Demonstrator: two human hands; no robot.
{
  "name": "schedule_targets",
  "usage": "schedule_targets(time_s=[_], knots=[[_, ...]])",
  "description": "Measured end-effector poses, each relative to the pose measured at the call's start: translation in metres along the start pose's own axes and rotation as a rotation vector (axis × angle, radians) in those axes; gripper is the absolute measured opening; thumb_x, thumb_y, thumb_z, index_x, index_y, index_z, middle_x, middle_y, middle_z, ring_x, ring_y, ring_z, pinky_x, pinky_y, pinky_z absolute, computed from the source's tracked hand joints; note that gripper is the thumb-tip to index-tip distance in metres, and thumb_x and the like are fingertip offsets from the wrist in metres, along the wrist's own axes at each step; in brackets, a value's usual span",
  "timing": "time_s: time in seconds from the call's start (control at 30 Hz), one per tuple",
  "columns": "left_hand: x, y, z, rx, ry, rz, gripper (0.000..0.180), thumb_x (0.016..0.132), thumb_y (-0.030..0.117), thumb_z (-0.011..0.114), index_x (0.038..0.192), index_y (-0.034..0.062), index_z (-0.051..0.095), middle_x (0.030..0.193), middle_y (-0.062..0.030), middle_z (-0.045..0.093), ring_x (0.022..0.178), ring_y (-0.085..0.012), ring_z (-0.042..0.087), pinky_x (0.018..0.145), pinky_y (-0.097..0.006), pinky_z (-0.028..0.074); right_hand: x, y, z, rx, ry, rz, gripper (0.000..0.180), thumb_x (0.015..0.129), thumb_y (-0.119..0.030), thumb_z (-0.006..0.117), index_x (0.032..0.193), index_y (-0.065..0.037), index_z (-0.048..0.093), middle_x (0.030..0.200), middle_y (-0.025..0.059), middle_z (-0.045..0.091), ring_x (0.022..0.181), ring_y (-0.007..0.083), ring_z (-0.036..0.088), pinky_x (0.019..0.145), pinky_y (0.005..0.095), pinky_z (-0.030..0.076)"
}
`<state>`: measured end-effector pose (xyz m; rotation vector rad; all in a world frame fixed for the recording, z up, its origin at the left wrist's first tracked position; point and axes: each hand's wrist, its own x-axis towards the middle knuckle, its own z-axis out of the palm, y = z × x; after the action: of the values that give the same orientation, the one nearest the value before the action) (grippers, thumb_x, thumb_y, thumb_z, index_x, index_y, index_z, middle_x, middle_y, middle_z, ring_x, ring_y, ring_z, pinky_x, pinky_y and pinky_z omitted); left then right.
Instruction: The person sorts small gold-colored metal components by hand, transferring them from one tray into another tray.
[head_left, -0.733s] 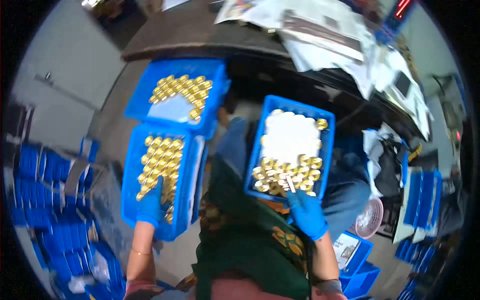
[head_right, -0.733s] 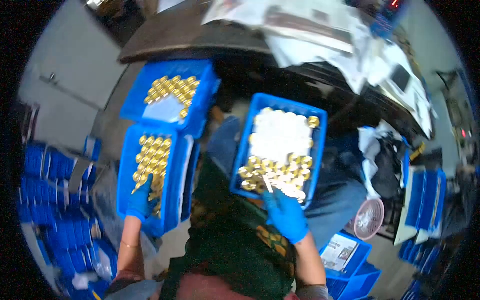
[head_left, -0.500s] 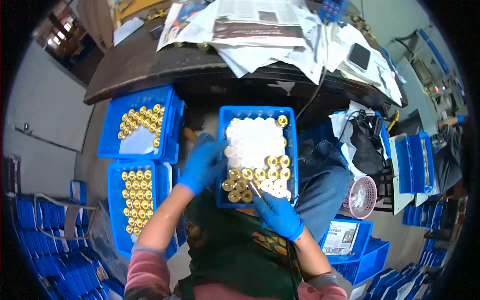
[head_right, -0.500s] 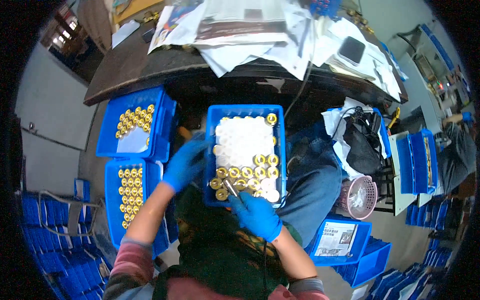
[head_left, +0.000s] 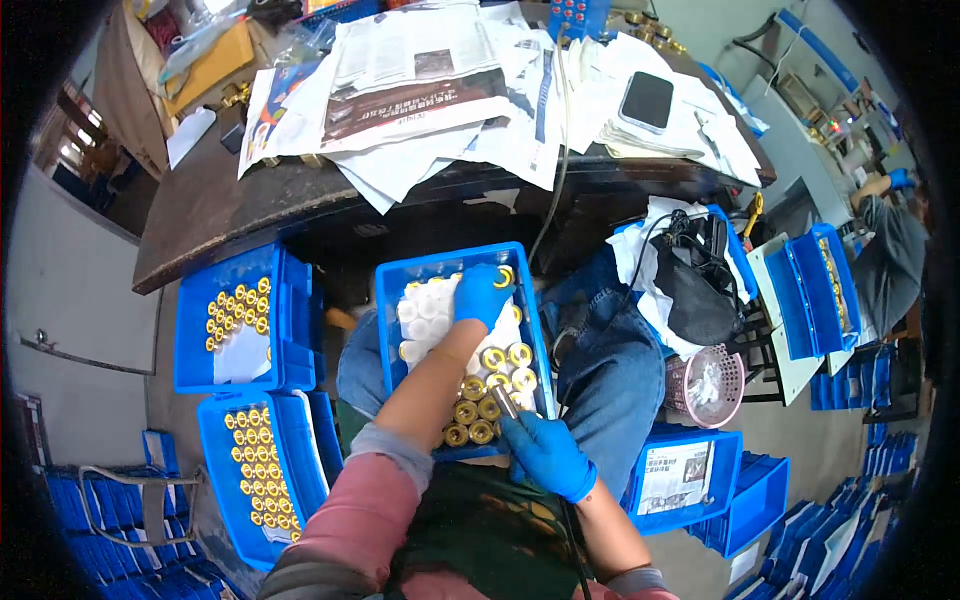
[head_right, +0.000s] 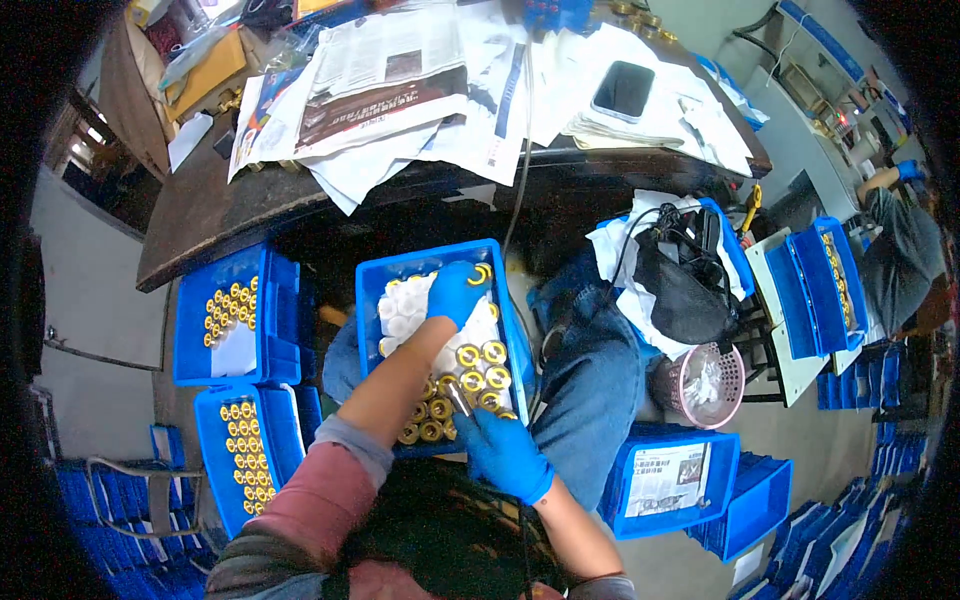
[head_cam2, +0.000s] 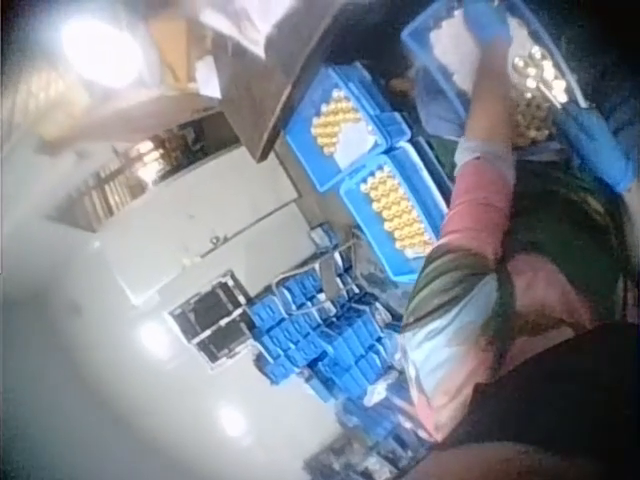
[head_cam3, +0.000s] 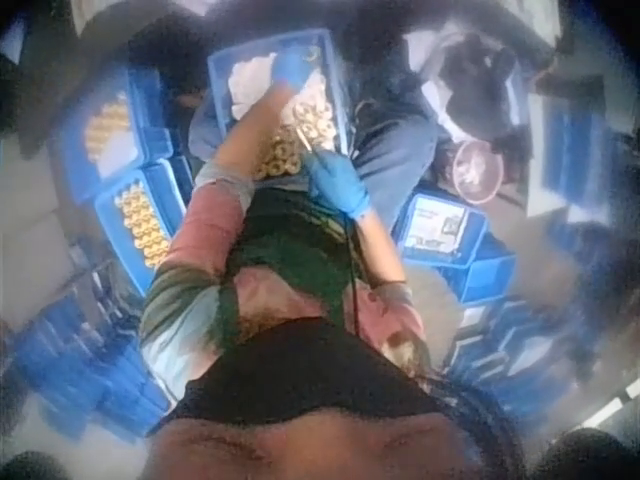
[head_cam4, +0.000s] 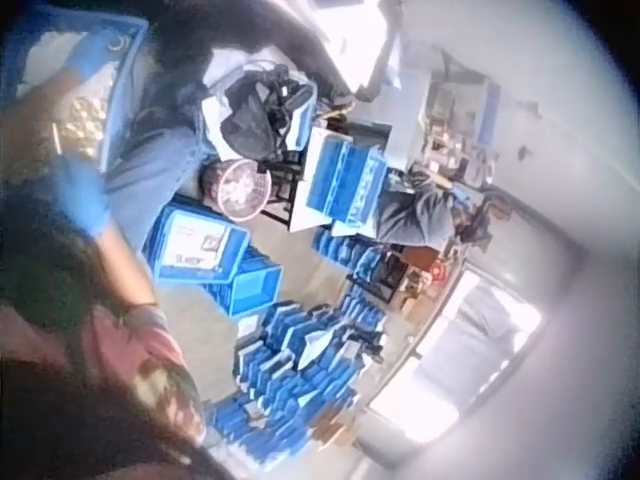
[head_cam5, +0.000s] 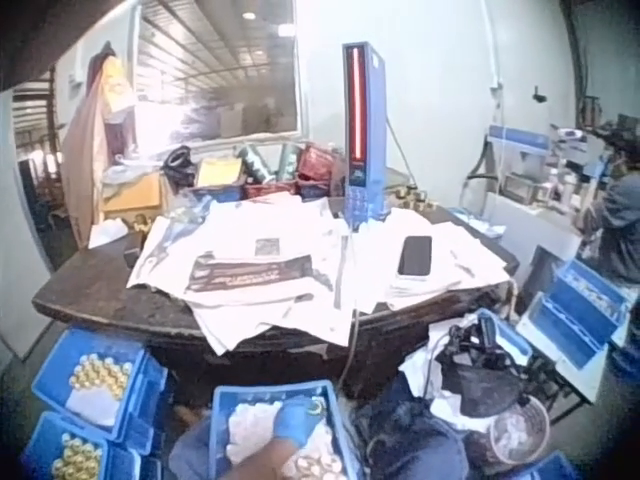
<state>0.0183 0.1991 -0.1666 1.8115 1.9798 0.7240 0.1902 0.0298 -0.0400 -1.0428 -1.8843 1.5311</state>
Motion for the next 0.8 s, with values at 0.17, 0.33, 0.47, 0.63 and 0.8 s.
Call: schedule_targets(time_s=[0.17, 0.33, 0.47, 0.63, 0.8], knots=[[-0.052, 0.022, -0.063, -1.19, -0.195, -0.312, 0.04, 0.076, 0.015, 0.063, 0.113, 0.0045, 0.051, 0.109, -0.0186, 0.054, 0.097, -0.031, 0.054, 0.082, -0.033, 0.044, 0.015, -0.026, -0.008, 0.15, -0.003, 0.377, 0.034, 0.091, -0.028, 0.043, 0.08, 0.001, 0.053, 0.048, 0.0095, 0.051, 0.041, 0.0175, 0.052, 0.043, 0.0292, 0.042], [-0.121, 0.068, -0.133, -1.7, -0.369, -0.286, 0.036, 0.083, 0.01, 0.051, 0.116, -0.0022, 0.047, 0.113, -0.0154, 0.051, 0.1, -0.0244, 0.053, 0.091, -0.032, 0.042, 0.018, -0.037, 0.007, 0.206, 0.101, 0.288, 0.036, 0.091, -0.03, 0.042, 0.08, 0.001, 0.054, 0.048, 0.0075, 0.052, 0.041, 0.0148, 0.052, 0.042, 0.0275, 0.042], [-0.149, 0.067, -0.161, -1.253, -0.382, -0.041, 0.041, 0.084, 0.006, 0.047, 0.122, -0.0053, 0.037, 0.116, -0.0148, 0.049, 0.103, -0.0208, 0.051, 0.091, -0.031, 0.043, 0.013, -0.046, 0.02, 0.252, 0.061, 0.307, 0.036, 0.092, -0.031, 0.041, 0.077, -0.001, 0.053, 0.05, 0.0063, 0.053, 0.039, 0.0109, 0.05, 0.036, 0.021, 0.037], [-0.169, 0.071, -0.159, -1.572, -0.406, -0.262, 0.046, 0.083, 0.003, 0.046, 0.127, -0.004, 0.034, 0.12, -0.0159, 0.047, 0.105, -0.0216, 0.05, 0.091, -0.031, 0.042, 0.004, -0.042, 0.033, -0.071, 0.087, 0.184, 0.034, 0.089, -0.033, 0.045, 0.081, -0.001, 0.056, 0.051, 0.0103, 0.055, 0.041, 0.0187, 0.053, 0.04, 0.0302, 0.042], [-0.18, 0.082, -0.147, -1.498, -0.252, -0.29, 0.044, 0.083, 0.004, 0.048, 0.125, -0.0044, 0.037, 0.114, -0.0143, 0.051, 0.104, -0.0175, 0.05, 0.087, -0.029, 0.043, 0.004, -0.048, 0.041, -0.681, 0.383, -0.233, 0.021, 0.082, -0.025, 0.053, 0.077, -0.004, 0.057, 0.058, 0.0175, 0.055, 0.051, 0.033, 0.055, 0.046, 0.0415, 0.044]])
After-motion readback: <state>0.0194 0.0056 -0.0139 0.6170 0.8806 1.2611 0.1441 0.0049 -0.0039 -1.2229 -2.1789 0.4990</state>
